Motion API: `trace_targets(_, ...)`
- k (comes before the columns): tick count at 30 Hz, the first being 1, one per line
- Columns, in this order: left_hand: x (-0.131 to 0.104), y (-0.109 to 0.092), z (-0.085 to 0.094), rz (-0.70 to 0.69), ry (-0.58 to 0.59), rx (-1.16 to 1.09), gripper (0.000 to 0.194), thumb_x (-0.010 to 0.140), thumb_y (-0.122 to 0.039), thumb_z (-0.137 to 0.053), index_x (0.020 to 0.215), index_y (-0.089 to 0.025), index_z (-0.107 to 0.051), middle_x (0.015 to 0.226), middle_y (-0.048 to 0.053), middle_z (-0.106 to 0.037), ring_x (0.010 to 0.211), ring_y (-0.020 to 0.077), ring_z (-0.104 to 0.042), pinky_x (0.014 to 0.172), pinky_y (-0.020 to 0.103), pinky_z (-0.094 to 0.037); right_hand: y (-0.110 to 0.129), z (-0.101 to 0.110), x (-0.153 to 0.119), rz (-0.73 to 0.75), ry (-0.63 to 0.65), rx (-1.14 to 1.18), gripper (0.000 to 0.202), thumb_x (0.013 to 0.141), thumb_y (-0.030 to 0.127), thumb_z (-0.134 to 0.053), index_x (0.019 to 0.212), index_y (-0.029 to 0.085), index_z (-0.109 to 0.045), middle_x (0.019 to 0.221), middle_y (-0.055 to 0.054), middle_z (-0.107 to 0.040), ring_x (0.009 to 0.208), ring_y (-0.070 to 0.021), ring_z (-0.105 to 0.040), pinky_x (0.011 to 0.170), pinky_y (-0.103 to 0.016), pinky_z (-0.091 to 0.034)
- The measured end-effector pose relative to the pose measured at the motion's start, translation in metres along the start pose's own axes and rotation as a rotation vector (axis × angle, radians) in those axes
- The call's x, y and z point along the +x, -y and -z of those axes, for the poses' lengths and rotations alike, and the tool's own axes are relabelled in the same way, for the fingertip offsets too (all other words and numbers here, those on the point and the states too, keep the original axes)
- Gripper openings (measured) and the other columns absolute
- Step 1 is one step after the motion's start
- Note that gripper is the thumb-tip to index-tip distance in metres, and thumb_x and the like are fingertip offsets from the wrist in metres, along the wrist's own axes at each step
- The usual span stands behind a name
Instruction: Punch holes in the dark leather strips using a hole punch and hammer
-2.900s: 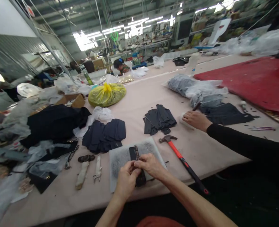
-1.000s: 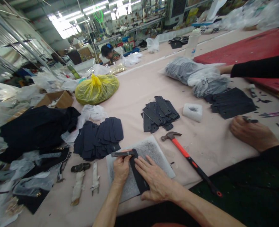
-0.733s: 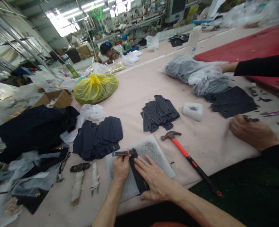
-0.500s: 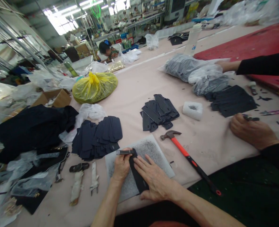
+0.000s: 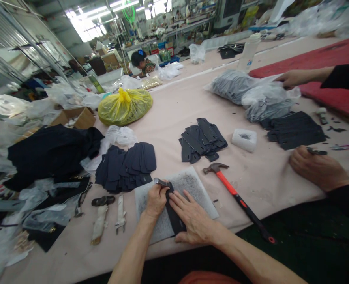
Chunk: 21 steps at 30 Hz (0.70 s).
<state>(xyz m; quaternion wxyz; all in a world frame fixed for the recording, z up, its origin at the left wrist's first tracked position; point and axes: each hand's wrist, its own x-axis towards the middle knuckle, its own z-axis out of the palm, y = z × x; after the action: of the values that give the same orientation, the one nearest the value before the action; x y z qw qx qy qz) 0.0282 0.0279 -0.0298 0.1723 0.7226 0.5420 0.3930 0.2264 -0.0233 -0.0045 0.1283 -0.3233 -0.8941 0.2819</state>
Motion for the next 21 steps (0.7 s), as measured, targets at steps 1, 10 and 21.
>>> trace_targets(1, 0.000, 0.001, 0.000, 0.003, 0.002, 0.001, 0.017, 0.090, -0.017, -0.051, 0.098, -0.019, -0.066, 0.096, 0.006, -0.074, 0.093, 0.0198, -0.070, 0.088, 0.032, -0.055, 0.000, 0.000, 0.000, 0.000, 0.000, -0.005, 0.114, 0.071, 0.067, -0.069, 0.154, 0.007, -0.018, 0.159, -0.020, -0.017, 0.148, -0.0336, -0.008, 0.119, -0.051, 0.004)
trace_targets(10, 0.001, 0.002, 0.000, 0.074, 0.075, 0.039, 0.013, 0.088, -0.017, -0.053, 0.094, -0.020, -0.064, 0.094, 0.006, -0.073, 0.092, 0.0210, -0.069, 0.086, 0.033, -0.054, 0.002, -0.002, -0.001, 0.002, 0.000, -0.042, 0.114, 0.071, 0.070, -0.067, 0.154, 0.007, -0.019, 0.159, -0.020, -0.018, 0.148, -0.0325, -0.009, 0.119, -0.051, 0.005)
trace_targets(21, -0.005, 0.014, -0.008, -0.016, 0.000, 0.097, 0.015, 0.090, -0.018, -0.050, 0.096, -0.019, -0.064, 0.091, 0.007, -0.073, 0.088, 0.0206, -0.070, 0.082, 0.031, -0.055, 0.002, -0.004, 0.001, -0.021, 0.014, -0.043, 0.118, 0.068, 0.069, -0.070, 0.155, 0.009, -0.015, 0.159, -0.020, -0.018, 0.147, -0.0333, -0.010, 0.119, -0.052, 0.002)
